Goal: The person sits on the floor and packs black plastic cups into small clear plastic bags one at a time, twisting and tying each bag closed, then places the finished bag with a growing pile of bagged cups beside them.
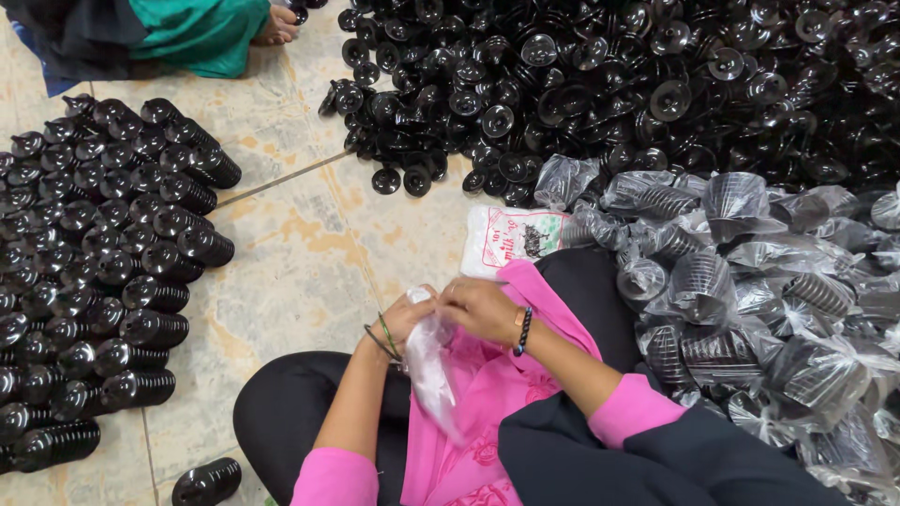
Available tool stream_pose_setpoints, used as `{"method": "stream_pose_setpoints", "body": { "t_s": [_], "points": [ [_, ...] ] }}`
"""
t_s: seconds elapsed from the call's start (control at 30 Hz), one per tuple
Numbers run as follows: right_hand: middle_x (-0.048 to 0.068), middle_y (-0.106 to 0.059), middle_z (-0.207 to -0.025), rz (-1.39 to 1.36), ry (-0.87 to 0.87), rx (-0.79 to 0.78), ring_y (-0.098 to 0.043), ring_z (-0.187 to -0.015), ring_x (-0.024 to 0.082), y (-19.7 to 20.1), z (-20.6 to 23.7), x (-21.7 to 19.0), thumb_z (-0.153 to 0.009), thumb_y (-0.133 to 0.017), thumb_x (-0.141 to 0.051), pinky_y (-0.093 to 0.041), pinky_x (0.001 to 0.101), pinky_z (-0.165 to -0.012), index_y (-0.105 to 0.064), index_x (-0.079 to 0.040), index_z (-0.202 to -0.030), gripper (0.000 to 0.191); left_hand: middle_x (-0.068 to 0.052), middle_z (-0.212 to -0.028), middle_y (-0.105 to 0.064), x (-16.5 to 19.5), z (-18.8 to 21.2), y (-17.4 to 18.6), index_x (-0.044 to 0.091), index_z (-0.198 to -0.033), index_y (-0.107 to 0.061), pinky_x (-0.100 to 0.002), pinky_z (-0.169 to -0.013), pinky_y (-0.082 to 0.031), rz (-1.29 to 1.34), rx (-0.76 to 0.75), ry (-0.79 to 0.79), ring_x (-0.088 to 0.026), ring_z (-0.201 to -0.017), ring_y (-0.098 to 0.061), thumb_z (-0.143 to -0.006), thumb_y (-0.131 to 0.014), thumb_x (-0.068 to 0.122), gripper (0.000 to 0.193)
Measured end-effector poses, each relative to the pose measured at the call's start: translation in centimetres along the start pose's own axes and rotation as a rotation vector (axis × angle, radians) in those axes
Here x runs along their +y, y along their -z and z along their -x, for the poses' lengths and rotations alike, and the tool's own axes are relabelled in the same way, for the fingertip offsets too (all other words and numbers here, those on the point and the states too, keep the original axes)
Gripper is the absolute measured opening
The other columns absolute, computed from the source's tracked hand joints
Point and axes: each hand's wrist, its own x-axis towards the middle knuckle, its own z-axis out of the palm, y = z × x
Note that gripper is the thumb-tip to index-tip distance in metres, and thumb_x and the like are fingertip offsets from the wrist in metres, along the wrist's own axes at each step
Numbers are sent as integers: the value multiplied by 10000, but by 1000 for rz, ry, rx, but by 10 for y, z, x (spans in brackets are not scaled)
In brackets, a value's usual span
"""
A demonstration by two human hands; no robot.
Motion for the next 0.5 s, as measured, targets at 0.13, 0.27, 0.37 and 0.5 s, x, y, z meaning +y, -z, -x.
{"method": "stream_pose_setpoints", "body": {
  "t_s": [0.13,0.27,0.37,0.5],
  "points": [
    [119,-680,-933,-168,-20,125,-694,-821,246,21,-11,-1,-922,-713,-145,-550,328,-731,-689,-22,-927,126,-80,-878,-712,1,6,-5,91,-992,-616,-318,-655,-560,-118,65,-6,-156,-760,-680,-953,-665,128,73],
    [117,-714,-1141,-444,-13,203,-685,-987,217,18,-5,14,-1000,-656,-129,-545,330,-855,-658,-8,-1028,124,-36,-883,-682,0,8,-19,68,-939,-607,-271,-713,-532,-442,13,-133,-95,-798,-626,-966,-730,135,143],
    [62,-727,-983,-421,-97,165,-705,-932,155,1,0,25,-1030,-648,-177,-557,300,-823,-634,-21,-1077,164,-19,-870,-655,-7,4,-31,63,-931,-613,-250,-717,-512,-808,111,-343,-77,-802,-600,-923,-747,134,152],
    [0,-672,-882,-392,-214,97,-664,-815,99,-9,-1,35,-1010,-661,-217,-522,270,-730,-600,-27,-1108,223,-39,-747,-587,-11,5,-32,36,-877,-537,-261,-642,-469,-969,358,-394,-101,-712,-513,-925,-750,155,248]
  ]
}}
